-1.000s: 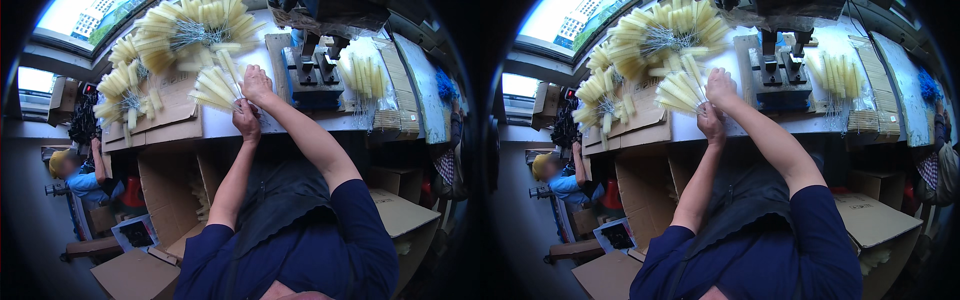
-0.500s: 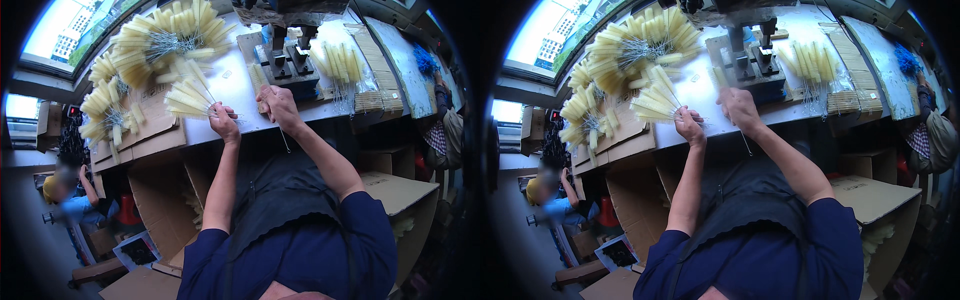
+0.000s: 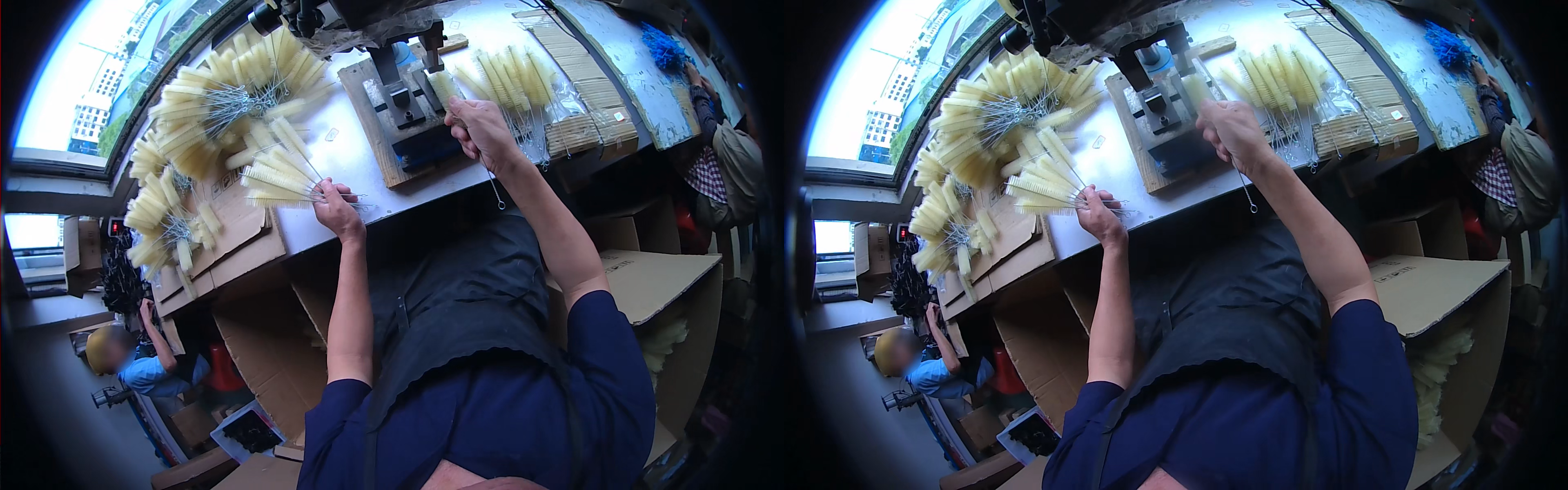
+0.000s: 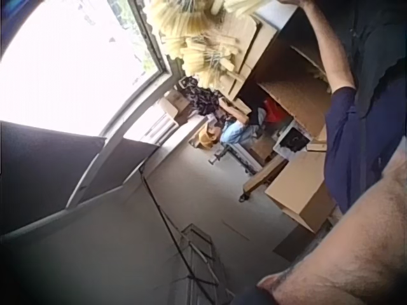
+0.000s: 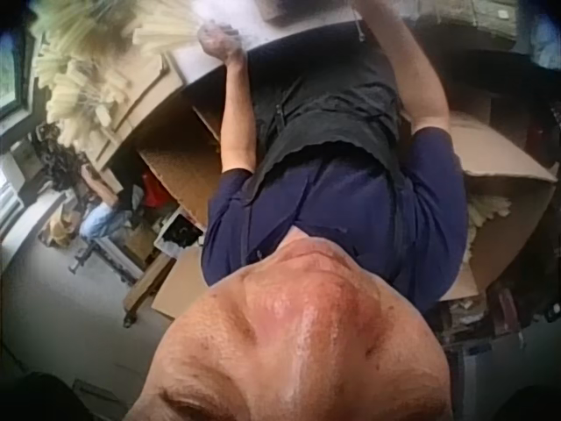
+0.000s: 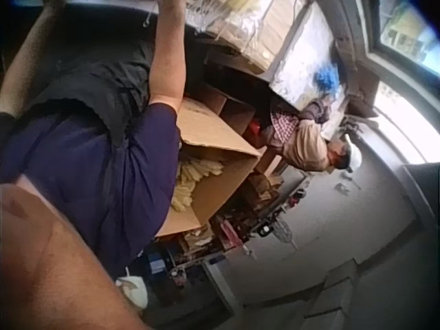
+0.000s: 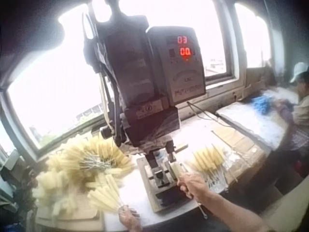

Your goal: The person is assembling industrial brushes by inserting wire loops through bristle clusters and using a press machine to secure them.

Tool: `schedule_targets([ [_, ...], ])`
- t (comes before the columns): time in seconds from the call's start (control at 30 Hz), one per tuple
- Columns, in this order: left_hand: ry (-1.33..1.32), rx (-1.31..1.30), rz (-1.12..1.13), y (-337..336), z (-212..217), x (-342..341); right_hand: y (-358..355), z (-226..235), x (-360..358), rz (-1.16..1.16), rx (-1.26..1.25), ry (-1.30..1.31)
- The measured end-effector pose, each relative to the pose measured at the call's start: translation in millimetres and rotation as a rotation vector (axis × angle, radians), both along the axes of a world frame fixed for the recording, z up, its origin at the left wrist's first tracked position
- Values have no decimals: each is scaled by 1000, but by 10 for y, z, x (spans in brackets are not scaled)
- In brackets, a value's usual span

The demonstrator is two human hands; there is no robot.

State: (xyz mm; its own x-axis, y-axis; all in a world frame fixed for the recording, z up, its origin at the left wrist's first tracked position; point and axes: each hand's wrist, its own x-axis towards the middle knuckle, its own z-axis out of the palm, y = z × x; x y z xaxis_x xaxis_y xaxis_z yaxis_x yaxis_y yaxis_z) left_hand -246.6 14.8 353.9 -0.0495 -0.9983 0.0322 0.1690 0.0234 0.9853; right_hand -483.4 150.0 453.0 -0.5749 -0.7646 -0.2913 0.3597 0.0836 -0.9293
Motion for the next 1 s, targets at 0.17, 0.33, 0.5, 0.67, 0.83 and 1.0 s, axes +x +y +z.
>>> schedule_targets([
  [0.17,-33,4,1,14,29,-7,-43,31,-76,28,33,-22],
  [0.33,-18,-13,-11,-8,-6,3,-38,75,-83,29,52,53],
  [0.5,-40,15,-6,-4,18,21,-61,142,-64,40,237,515],
  [0.67,-38,8,-19,8,45,7,-109,24,-157,54,278,964],
  [0.83,-20,-5,-35,1,30,13,-108,133,-155,68,248,861],
  [1.0,-2,-22,-35,12,7,42,-91,268,-76,30,240,435],
])
